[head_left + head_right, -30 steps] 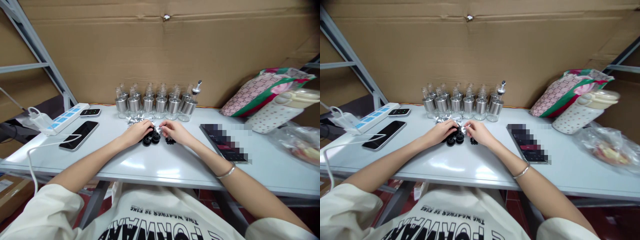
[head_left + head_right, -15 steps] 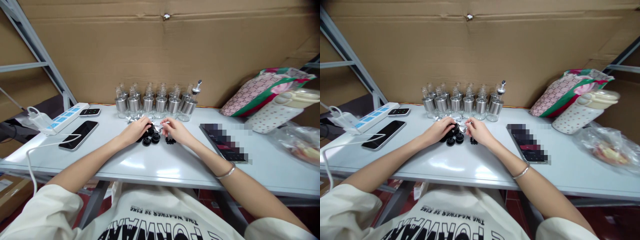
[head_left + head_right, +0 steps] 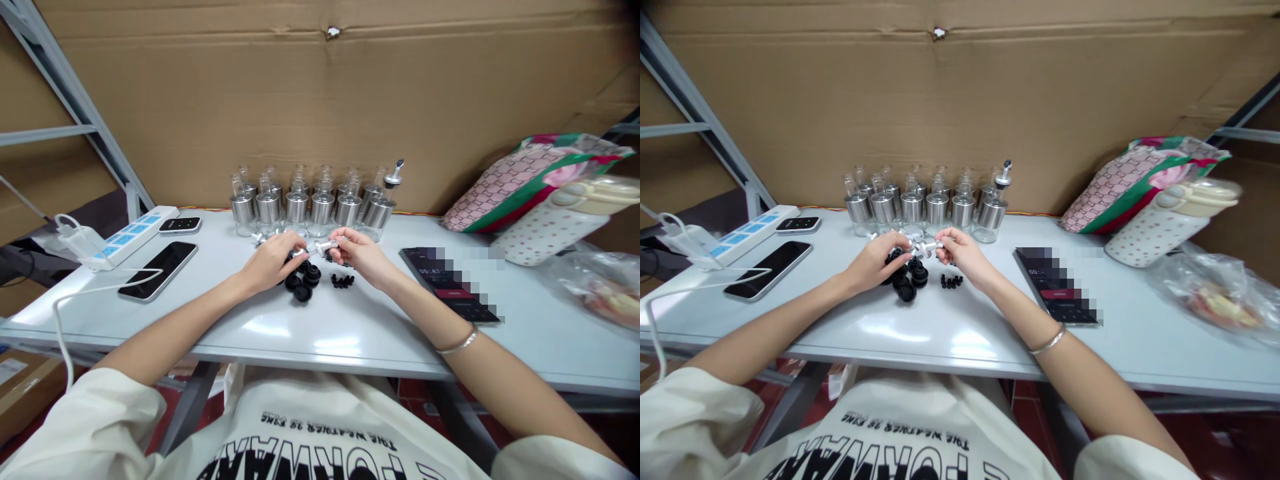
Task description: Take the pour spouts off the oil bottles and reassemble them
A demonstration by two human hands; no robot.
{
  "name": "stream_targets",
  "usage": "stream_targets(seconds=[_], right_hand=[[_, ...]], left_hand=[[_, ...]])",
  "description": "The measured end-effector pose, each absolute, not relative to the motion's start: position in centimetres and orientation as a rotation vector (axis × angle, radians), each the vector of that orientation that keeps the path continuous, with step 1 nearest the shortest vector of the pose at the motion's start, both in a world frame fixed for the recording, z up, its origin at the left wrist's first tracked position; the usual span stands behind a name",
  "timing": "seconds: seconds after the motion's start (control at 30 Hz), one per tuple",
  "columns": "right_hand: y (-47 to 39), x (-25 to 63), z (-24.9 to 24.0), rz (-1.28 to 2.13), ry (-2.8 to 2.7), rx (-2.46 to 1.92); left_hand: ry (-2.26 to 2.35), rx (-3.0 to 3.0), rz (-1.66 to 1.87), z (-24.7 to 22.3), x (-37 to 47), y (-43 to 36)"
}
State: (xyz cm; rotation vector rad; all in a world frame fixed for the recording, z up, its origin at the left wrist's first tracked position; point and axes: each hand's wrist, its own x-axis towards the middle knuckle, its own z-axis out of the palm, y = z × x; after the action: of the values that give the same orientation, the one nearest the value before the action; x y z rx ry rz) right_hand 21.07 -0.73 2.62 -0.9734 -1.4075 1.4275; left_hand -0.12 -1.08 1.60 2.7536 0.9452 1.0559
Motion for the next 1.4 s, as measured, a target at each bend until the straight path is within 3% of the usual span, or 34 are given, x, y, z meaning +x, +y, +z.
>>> stream_targets(seconds=[0.3,0.43,0.53,0.7,0.8,1.4], right_hand=[[-0.3,21.4,2.5,1.357,-1.39,-0.929],[-0.3,21.5,2.6,1.341,-1.393,-0.937],[-0.4,21.5,2.8,1.376,-1.37,-0.923],[-0.9,21.4,3.4,1.5,-1.304,-0.823],[-1.1,21.4,3.9,1.54,-1.308,-0.774],[-1.4,21.4,4.1,1.497,-1.374,-0.735]], left_hand=[[0.188,3.127,0.652,1.7,2.2,-5.2],[0.239,3.085,0.382,0.1,3.5,-6.2],[0.437,2.902,0.489,-0.1,3.0,-5.5],[0.633,2.524,1.091,1.2,1.8,-4.0],[0.744,2.387,1.273,1.5,1.7,-3.5],[1.08,2.267,1.125,1.7,1.3,-2.6]])
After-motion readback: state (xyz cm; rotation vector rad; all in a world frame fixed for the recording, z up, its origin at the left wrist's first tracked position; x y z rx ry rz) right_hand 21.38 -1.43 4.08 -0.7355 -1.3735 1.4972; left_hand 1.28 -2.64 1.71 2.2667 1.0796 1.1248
